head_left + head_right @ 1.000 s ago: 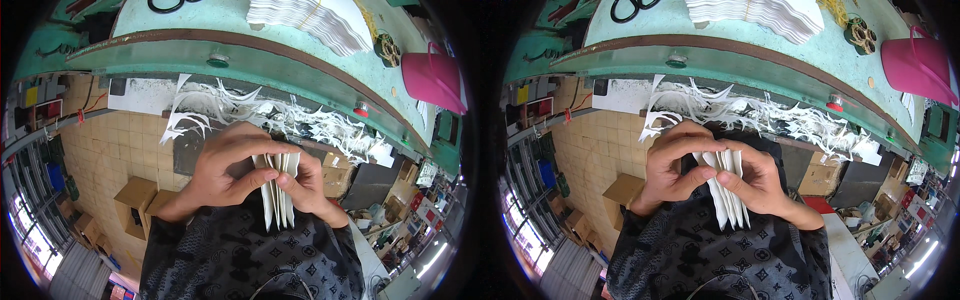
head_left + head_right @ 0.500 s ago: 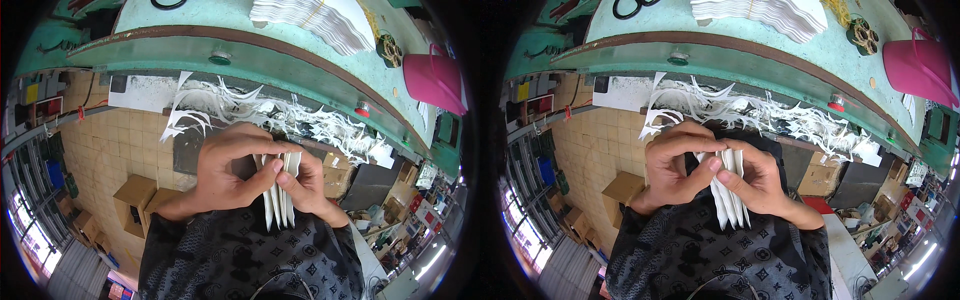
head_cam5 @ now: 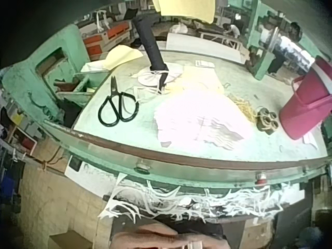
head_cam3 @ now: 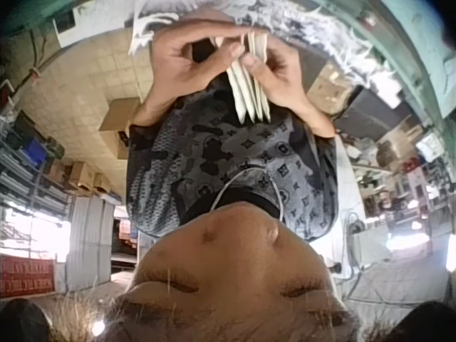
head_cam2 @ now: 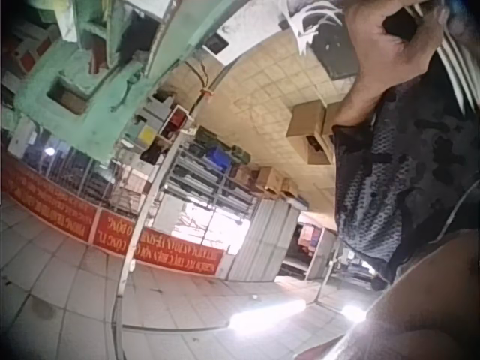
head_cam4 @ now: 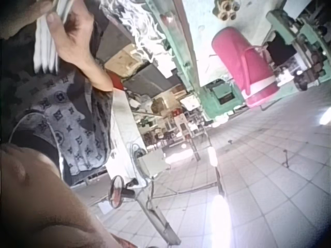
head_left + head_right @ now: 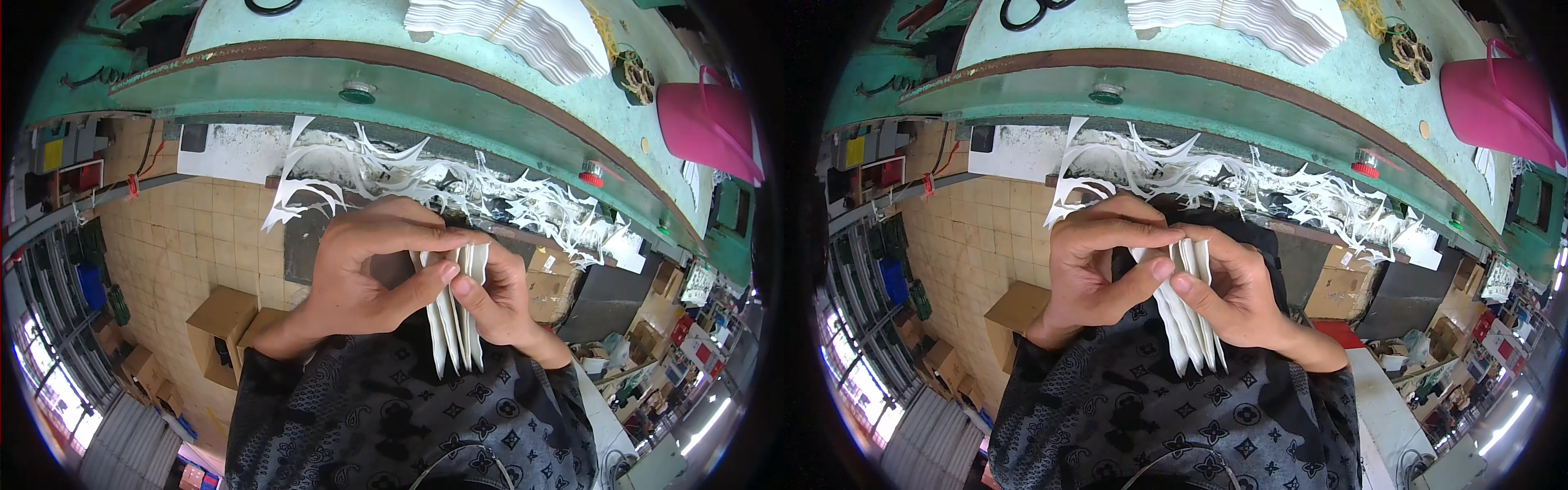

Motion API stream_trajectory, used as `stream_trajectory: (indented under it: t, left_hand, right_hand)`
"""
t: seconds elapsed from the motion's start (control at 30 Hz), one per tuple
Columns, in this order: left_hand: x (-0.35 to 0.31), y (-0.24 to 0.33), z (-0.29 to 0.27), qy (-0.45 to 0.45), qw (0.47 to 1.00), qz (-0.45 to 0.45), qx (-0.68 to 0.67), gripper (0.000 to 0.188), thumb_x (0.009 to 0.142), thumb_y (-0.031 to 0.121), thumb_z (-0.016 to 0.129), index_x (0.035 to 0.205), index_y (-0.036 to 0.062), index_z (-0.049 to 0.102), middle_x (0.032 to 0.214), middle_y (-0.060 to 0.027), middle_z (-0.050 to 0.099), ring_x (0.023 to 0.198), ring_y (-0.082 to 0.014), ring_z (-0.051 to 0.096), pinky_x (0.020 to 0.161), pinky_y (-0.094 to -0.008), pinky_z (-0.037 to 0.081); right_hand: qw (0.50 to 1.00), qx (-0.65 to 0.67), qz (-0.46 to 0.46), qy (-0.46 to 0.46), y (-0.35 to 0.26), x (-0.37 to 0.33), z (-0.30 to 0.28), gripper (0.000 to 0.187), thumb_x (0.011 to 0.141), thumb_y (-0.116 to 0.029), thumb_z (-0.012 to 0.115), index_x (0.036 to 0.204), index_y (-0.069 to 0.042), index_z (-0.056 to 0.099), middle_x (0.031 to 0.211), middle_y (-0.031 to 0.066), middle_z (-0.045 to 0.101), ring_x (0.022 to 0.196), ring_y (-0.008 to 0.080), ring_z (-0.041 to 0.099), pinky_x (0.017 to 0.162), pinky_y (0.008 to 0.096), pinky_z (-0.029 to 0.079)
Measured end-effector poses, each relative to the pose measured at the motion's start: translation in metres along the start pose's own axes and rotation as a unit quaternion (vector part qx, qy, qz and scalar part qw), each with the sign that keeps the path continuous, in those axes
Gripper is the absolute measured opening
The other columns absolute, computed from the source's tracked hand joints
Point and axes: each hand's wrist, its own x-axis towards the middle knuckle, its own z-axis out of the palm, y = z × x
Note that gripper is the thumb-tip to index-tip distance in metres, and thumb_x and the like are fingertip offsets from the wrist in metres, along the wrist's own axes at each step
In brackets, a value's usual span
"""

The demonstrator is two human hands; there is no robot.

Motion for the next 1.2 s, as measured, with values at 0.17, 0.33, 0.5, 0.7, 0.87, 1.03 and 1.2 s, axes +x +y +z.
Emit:
stream_trajectory:
  t: [0.17,0.33,0.5,0.7,0.87,1.03,1.2]
  left_hand:
    - [-0.003,-0.002,-0.001,0.007,1.0,-0.009,0.007,0.029,0.081,-0.008,0.072,0.109,-0.0019,0.077,0.095,-0.0153,0.072,0.083,-0.0179,0.066,0.076,-0.0299,0.05]
    - [0.0,0.004,-0.002,0.006,1.0,-0.013,0.014,0.027,0.08,-0.008,0.072,0.107,-0.0027,0.076,0.096,-0.0151,0.072,0.084,-0.0183,0.066,0.077,-0.0303,0.05]
    - [0.0,0.005,-0.002,0.009,1.0,-0.015,0.006,0.025,0.08,-0.006,0.074,0.105,-0.0038,0.076,0.097,-0.0151,0.072,0.086,-0.019,0.066,0.078,-0.0309,0.051]
    - [-0.001,0.006,-0.005,0.004,1.0,-0.02,-0.001,0.025,0.081,-0.005,0.074,0.106,-0.0039,0.074,0.1,-0.015,0.071,0.091,-0.0197,0.066,0.081,-0.0321,0.05]
    - [0.001,0.007,-0.006,-0.006,1.0,-0.027,-0.003,0.025,0.082,-0.004,0.074,0.107,-0.0034,0.072,0.099,-0.0131,0.069,0.09,-0.0191,0.064,0.081,-0.0323,0.05]
    - [0.004,0.005,-0.005,-0.001,1.0,-0.019,-0.003,0.023,0.083,-0.003,0.075,0.106,-0.0029,0.07,0.097,-0.0114,0.068,0.087,-0.0179,0.062,0.079,-0.0317,0.048]
    - [0.005,0.004,-0.006,0.001,1.0,-0.018,-0.001,0.023,0.083,-0.002,0.077,0.104,-0.0023,0.07,0.096,-0.0108,0.068,0.086,-0.0174,0.061,0.078,-0.0311,0.048]
  right_hand:
    - [1.0,-0.008,0.009,0.0,-0.001,0.0,0.001,0.043,0.102,-0.008,0.066,0.141,0.005,0.054,0.119,0.0093,0.069,0.106,0.0106,0.062,0.092,0.0284,0.05]
    - [1.0,0.0,0.003,-0.014,-0.001,0.002,0.0,0.044,0.102,-0.006,0.065,0.142,0.005,0.053,0.123,0.0105,0.068,0.11,0.0118,0.061,0.096,0.0295,0.049]
    - [1.0,0.003,0.006,-0.013,-0.004,0.003,0.002,0.044,0.102,-0.006,0.066,0.142,0.006,0.053,0.121,0.0098,0.068,0.108,0.0113,0.061,0.095,0.0292,0.049]
    - [1.0,0.012,0.016,-0.013,-0.007,0.004,0.003,0.044,0.101,-0.007,0.067,0.141,0.007,0.054,0.117,0.0082,0.068,0.104,0.0103,0.06,0.092,0.0285,0.049]
    - [0.999,0.022,0.024,-0.016,-0.009,0.007,0.003,0.044,0.101,-0.006,0.067,0.142,0.006,0.054,0.118,0.008,0.067,0.105,0.0104,0.06,0.093,0.0284,0.048]
    - [0.999,0.031,0.016,-0.005,-0.01,0.009,0.005,0.045,0.101,-0.006,0.068,0.142,0.006,0.055,0.118,0.0086,0.067,0.107,0.011,0.06,0.094,0.0292,0.049]
    - [0.999,0.04,0.023,-0.025,-0.012,0.01,0.001,0.045,0.1,-0.005,0.069,0.142,0.006,0.054,0.12,0.0091,0.067,0.109,0.0118,0.06,0.096,0.0298,0.049]
